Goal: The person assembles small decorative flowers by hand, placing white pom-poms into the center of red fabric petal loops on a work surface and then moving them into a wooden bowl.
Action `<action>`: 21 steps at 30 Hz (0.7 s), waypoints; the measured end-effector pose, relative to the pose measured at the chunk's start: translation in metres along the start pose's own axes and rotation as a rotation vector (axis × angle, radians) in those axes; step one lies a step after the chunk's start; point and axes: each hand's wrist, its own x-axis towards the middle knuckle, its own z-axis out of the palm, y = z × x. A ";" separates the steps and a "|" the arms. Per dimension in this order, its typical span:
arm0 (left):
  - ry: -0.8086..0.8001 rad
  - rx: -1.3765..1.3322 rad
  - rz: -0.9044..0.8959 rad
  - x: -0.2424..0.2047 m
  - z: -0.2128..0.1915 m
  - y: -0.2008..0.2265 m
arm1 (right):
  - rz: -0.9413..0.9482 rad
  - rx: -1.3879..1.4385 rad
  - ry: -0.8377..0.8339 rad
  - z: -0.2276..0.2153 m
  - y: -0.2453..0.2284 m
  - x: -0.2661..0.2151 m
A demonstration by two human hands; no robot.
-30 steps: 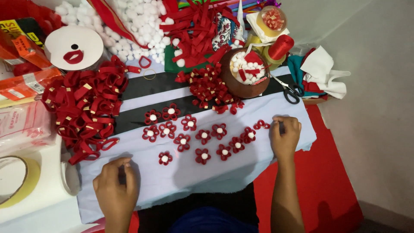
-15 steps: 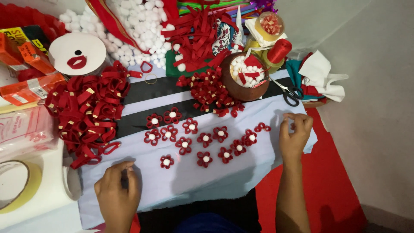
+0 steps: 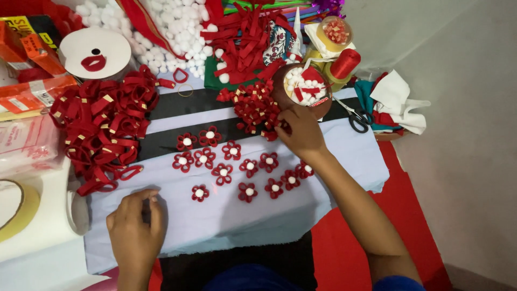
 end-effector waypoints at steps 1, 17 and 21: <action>0.001 -0.001 -0.001 0.000 -0.001 0.002 | -0.001 -0.001 0.000 0.002 0.000 0.000; -0.014 0.010 -0.005 -0.003 -0.001 0.000 | 0.310 0.391 0.072 -0.087 -0.037 -0.044; -0.014 0.039 0.019 -0.003 0.000 0.002 | 0.451 0.295 0.213 -0.099 -0.012 -0.089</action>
